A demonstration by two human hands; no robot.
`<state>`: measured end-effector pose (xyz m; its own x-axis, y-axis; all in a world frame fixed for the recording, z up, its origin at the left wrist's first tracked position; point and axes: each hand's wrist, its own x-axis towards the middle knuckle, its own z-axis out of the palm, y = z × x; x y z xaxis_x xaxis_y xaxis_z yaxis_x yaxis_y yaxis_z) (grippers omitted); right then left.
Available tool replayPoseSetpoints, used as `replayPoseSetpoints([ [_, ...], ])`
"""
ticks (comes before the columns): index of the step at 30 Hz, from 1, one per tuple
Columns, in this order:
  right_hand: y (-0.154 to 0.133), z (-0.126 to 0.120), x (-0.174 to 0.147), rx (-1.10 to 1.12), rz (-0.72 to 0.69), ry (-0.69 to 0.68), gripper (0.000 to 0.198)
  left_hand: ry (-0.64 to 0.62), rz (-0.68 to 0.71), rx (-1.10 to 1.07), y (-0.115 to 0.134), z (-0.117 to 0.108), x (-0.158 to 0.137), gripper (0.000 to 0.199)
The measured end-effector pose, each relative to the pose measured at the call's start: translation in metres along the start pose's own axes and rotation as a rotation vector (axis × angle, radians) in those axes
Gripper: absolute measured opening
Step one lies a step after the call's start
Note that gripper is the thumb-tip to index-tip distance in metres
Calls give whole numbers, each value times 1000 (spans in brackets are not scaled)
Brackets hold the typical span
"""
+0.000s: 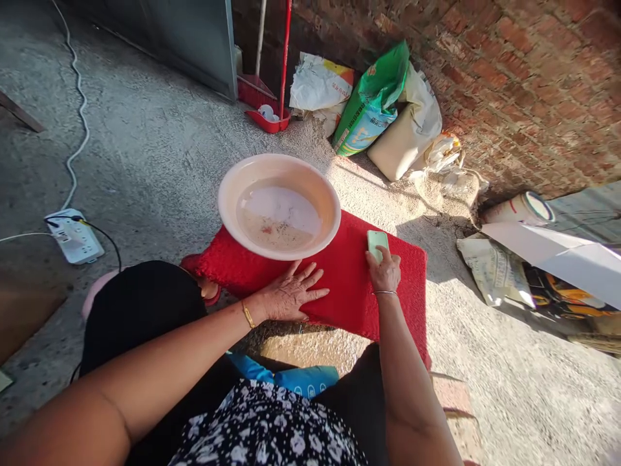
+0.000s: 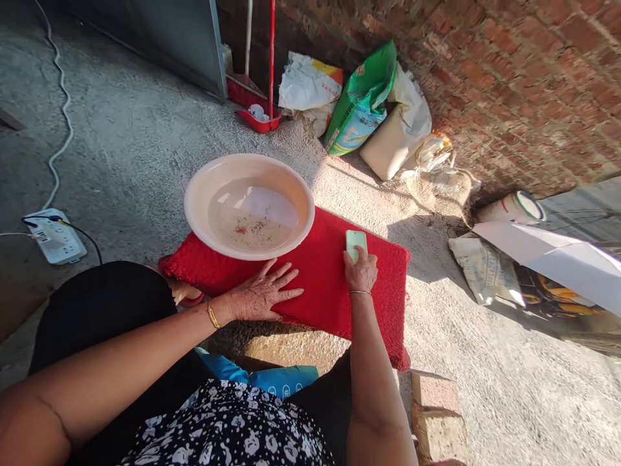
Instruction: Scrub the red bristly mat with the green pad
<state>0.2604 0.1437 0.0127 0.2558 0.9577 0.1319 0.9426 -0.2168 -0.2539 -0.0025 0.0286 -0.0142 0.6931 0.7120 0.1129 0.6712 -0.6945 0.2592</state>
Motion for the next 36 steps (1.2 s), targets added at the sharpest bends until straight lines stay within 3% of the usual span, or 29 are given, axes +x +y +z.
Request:
replayPoseSetpoints([
  [4, 91, -31, 6, -30, 386, 49, 52, 22, -1, -2, 1, 2, -1, 81],
  [7, 108, -41, 11, 2, 503, 95, 53, 44, 6, -2, 0, 3, -1, 80],
  [10, 68, -32, 14, 101, 290, 102, 51, 69, 11, -5, -1, 4, -2, 78],
  [16, -74, 19, 25, 191, -225, -18, 45, 63, 17, -2, -3, 10, -2, 79],
  [18, -100, 31, 31, 159, -334, -46, 43, 65, 13, 3, -3, 10, -2, 79],
  [20, -104, 35, 40, 114, -380, -56, 41, 66, 12, 7, -3, 10, -1, 78],
  [22, -86, 32, 52, 66, -350, -53, 41, 68, 15, 13, -3, 9, -1, 77],
  [25, -24, 16, 71, -8, -183, -37, 43, 58, 21, 20, -3, 8, -1, 76],
  [31, 126, -38, 82, -94, 390, 31, 50, 40, 22, 4, -5, 8, -1, 78],
  [34, 154, -53, 65, -39, 563, 84, 53, 39, 25, 0, -5, 7, -1, 82],
  [36, 142, -52, 48, 19, 544, 105, 53, 36, 24, 3, -4, 6, -1, 83],
])
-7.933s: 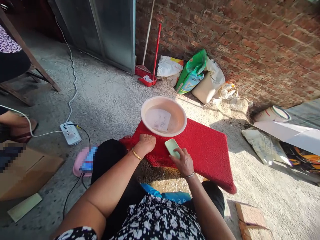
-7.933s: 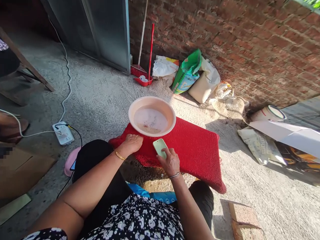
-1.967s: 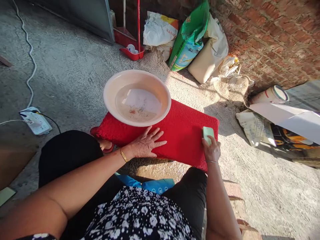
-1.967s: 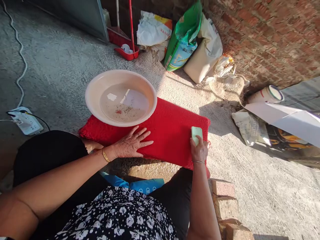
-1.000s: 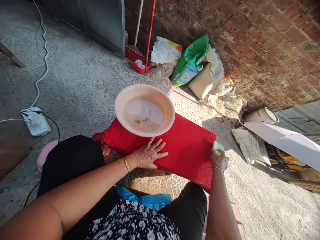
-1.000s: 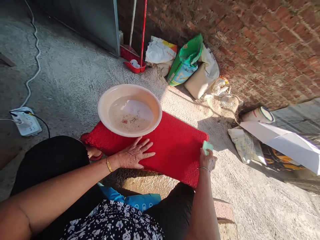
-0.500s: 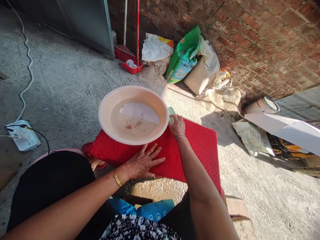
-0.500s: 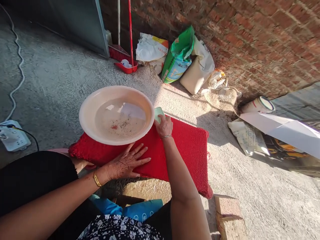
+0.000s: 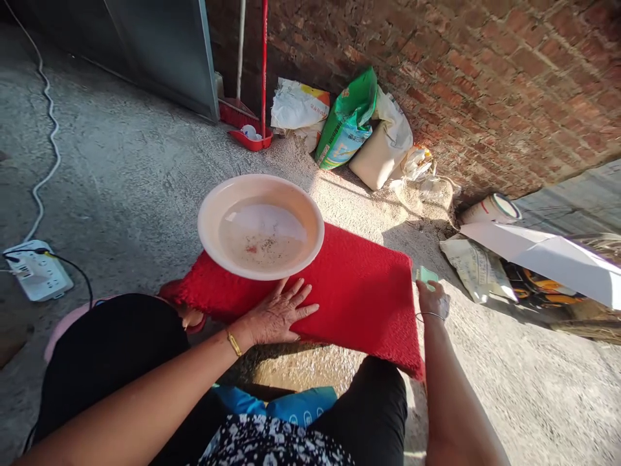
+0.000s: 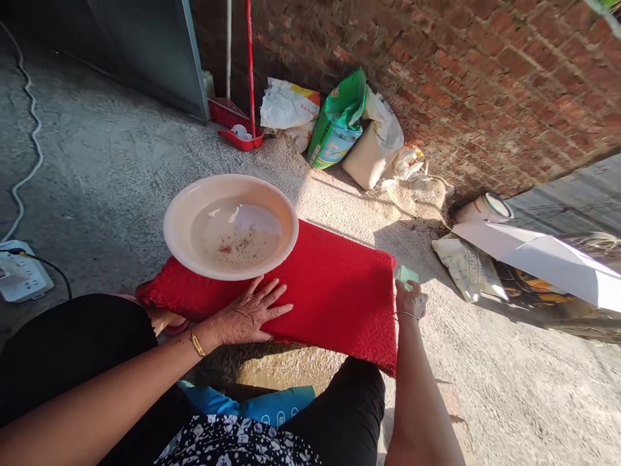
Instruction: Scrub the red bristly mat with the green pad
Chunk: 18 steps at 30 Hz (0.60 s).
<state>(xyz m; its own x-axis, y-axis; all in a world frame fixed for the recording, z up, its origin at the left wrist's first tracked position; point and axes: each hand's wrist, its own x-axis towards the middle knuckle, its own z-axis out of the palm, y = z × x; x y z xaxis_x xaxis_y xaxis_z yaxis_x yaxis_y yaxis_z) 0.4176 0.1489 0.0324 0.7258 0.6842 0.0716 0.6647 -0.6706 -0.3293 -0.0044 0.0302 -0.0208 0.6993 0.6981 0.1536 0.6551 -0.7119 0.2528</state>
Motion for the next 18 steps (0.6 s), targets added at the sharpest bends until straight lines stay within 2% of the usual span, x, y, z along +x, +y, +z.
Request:
replayPoseSetpoints([
  [2, -17, 6, -36, 79, -113, -28, 50, -4, -3, 5, 0, -1, 0, 82],
  [6, -75, 23, -133, 227, -396, -139, 46, 9, -5, 16, -1, 4, 0, 81],
  [9, -116, 34, -197, 204, -530, -221, 42, 20, -3, 12, -4, 7, 0, 82],
  [11, -133, 38, -222, 126, -600, -233, 39, 11, -5, 2, -5, 9, 0, 82],
  [14, -132, 37, -222, -10, -679, -209, 37, 9, -5, -5, -5, 9, 0, 82],
  [16, -111, 31, -201, -88, -671, -176, 37, 13, 2, -2, -5, 8, 0, 82],
  [18, -76, 19, -170, -156, -573, -143, 39, 16, 4, 6, -4, 8, 0, 82],
])
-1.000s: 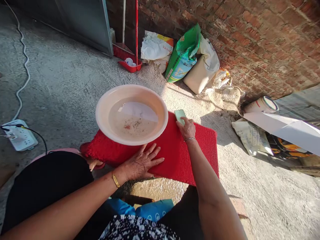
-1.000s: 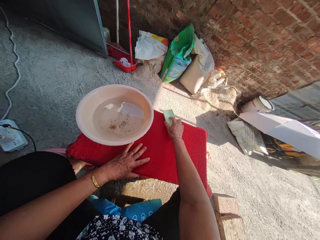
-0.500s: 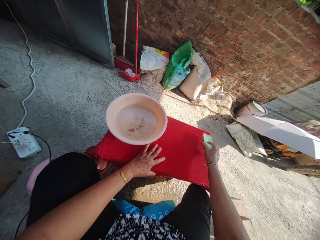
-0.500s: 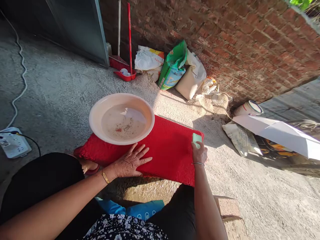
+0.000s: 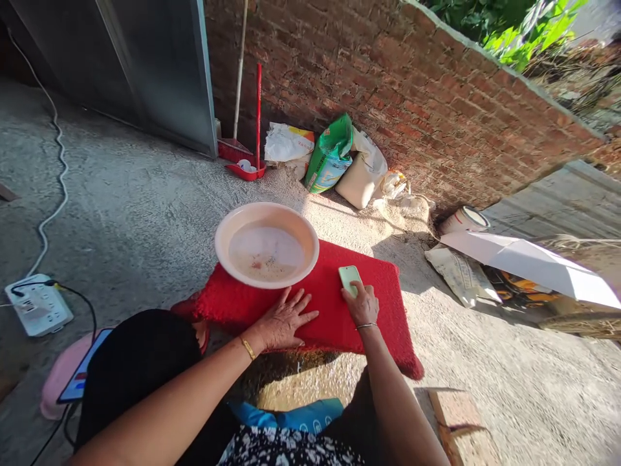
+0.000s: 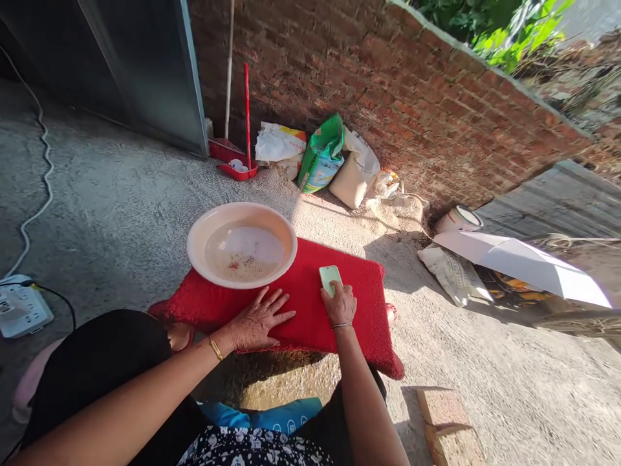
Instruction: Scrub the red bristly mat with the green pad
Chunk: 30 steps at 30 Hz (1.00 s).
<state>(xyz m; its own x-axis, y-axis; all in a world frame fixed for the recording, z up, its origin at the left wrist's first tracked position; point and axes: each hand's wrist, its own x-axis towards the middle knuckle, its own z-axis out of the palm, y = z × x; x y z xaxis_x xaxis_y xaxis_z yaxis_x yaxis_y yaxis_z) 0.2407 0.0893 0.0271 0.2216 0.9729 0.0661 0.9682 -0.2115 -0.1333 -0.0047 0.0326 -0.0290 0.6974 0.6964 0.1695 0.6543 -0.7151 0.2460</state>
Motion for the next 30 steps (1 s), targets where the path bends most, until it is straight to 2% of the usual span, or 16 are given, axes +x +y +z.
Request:
replayPoseSetpoints([
  [3, 83, -17, 4, -52, 276, 0, 44, 11, -8, 6, 2, -1, 0, 82],
  [5, 128, -28, 2, -52, 465, 13, 49, 17, -11, 3, 2, -2, 0, 83],
  [7, 151, -36, -3, -11, 580, 30, 55, 22, -7, -3, 2, -2, -1, 84],
  [8, 152, -37, -6, 21, 596, 35, 56, 25, -6, -4, 2, -2, -1, 84],
  [9, 146, -37, -10, 57, 581, 38, 56, 27, -5, -6, 2, -2, -1, 84],
  [11, 118, -32, -17, 126, 472, 41, 51, 22, -4, -9, 1, -2, -1, 83],
  [16, 2, -2, -36, 225, 68, 16, 41, 10, -3, -7, -1, 3, -1, 81],
  [18, -33, 10, -42, 217, -67, 8, 38, 17, -5, -2, -2, 6, 0, 82],
  [21, -49, 18, -45, 164, -218, 24, 34, 17, 1, 8, -2, 6, 0, 82],
  [23, -30, 17, -41, 121, -216, 34, 33, 12, 2, 17, -1, 3, 0, 81],
  [25, 10, 12, -34, 81, -98, 42, 36, 7, -7, 24, 0, -2, 0, 81],
  [30, 140, -17, -28, 59, 464, 34, 48, -7, -14, 19, 2, -7, 0, 82],
])
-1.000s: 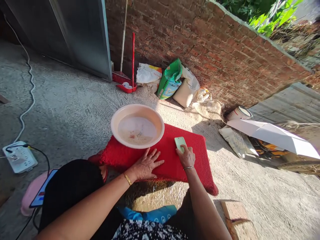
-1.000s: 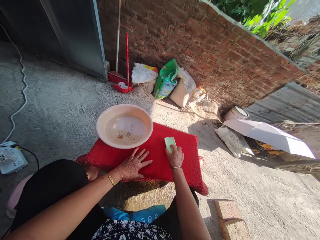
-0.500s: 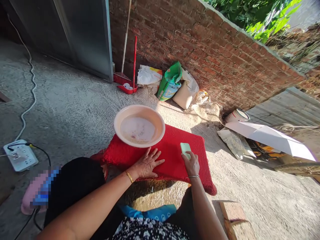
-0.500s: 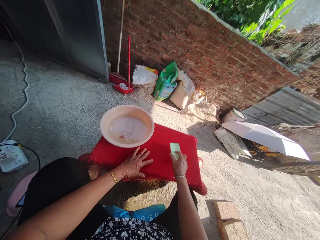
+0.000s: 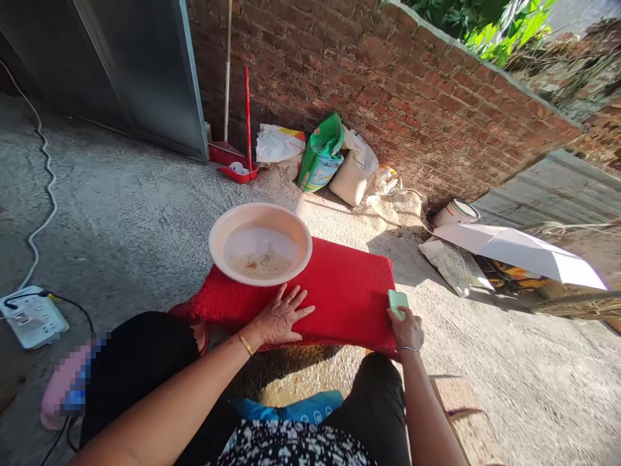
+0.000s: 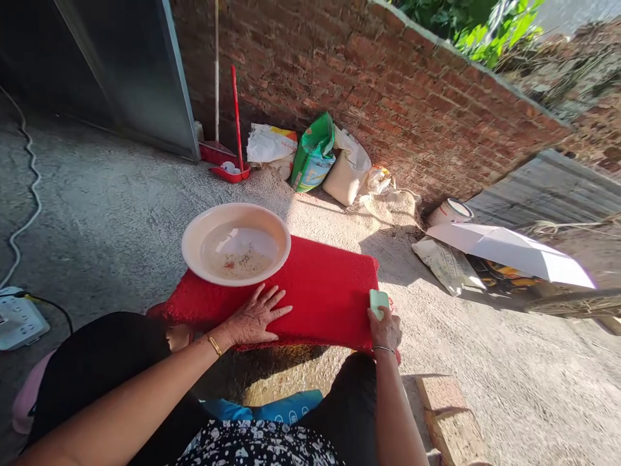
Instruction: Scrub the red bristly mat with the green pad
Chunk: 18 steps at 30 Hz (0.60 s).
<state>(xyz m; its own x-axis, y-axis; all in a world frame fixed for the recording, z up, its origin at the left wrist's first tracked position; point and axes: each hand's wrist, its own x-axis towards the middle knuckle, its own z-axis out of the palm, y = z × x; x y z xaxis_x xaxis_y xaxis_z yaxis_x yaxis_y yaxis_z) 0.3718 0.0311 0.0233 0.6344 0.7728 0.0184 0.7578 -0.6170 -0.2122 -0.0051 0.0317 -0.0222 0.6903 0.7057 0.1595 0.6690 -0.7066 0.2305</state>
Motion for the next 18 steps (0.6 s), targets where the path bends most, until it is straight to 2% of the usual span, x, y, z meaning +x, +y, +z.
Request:
replayPoseSetpoints([
  [2, 29, -12, 10, 10, 157, 40, 51, 6, 3, 2, 0, 1, 0, 82],
  [3, 36, -16, 9, 24, 189, 62, 51, 12, 2, 7, 0, 2, 0, 82],
  [5, 32, -19, -1, 73, 158, 81, 51, 22, -5, 19, 0, 4, 0, 82],
  [8, -12, -8, -37, 157, -76, 36, 45, 15, -11, 18, 0, 3, -1, 80],
  [13, -106, 29, -104, 181, -631, -35, 33, -26, -2, 4, -1, 1, 0, 81],
  [16, -123, 40, -113, 146, -770, -31, 32, -24, 0, 22, -1, 2, 1, 82],
  [18, -107, 39, -100, 106, -735, -20, 32, -16, -4, 34, -1, 2, 1, 82],
])
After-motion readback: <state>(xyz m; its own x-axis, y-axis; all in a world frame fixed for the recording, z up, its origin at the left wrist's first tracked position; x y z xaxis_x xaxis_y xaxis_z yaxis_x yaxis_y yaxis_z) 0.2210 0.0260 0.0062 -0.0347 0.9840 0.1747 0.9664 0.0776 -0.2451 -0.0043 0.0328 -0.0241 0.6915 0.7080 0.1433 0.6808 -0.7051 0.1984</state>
